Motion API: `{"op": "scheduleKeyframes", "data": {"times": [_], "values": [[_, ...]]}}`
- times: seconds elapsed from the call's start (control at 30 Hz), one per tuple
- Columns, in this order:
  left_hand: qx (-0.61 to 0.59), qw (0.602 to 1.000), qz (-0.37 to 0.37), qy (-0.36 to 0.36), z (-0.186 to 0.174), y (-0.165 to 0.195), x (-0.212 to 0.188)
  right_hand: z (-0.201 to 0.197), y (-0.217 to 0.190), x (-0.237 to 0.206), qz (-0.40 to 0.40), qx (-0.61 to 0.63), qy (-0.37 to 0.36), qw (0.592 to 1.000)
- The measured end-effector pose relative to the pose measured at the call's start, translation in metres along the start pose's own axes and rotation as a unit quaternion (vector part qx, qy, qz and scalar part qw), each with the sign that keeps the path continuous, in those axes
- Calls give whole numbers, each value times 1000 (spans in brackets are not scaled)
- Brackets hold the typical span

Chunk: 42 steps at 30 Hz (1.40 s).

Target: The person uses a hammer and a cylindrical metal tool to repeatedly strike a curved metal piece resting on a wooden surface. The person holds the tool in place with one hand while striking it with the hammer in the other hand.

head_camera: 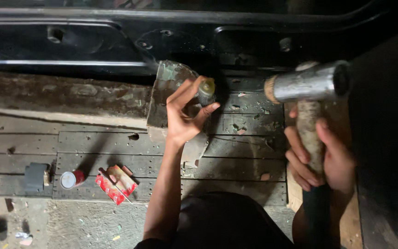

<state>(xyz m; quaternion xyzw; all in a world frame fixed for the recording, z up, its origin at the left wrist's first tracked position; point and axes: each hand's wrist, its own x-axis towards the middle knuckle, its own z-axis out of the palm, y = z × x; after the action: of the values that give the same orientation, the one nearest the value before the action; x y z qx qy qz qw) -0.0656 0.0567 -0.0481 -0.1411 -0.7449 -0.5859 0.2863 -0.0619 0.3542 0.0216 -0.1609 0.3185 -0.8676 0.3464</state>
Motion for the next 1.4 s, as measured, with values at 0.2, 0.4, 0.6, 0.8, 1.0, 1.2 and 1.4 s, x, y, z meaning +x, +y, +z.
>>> {"op": "scheduleKeyframes", "data": {"times": [0.2, 0.4, 0.6, 0.8, 1.0, 1.2, 1.4], "values": [[31, 999, 4, 3, 0, 1, 1, 3, 15, 0, -8, -21, 75, 997], [-74, 996, -31, 36, -5, -4, -2, 6, 14, 10, -4, -31, 47, 998], [-19, 996, -53, 66, -13, -5, -1, 2, 18, 12, -1, -20, 45, 999], [-65, 993, -56, 80, -12, -8, 0, 2, 21, 14, 4, -4, 46, 999], [-115, 989, -51, 80, -8, -13, 2, 0, 23, 16, 3, -6, 33, 999], [-94, 992, -60, 66, -8, -9, 4, 5, 27, 17, 8, -20, 64, 998], [-120, 991, -32, 44, -6, -2, 9, 2, 28, 16, 17, -9, 55, 998]]}}
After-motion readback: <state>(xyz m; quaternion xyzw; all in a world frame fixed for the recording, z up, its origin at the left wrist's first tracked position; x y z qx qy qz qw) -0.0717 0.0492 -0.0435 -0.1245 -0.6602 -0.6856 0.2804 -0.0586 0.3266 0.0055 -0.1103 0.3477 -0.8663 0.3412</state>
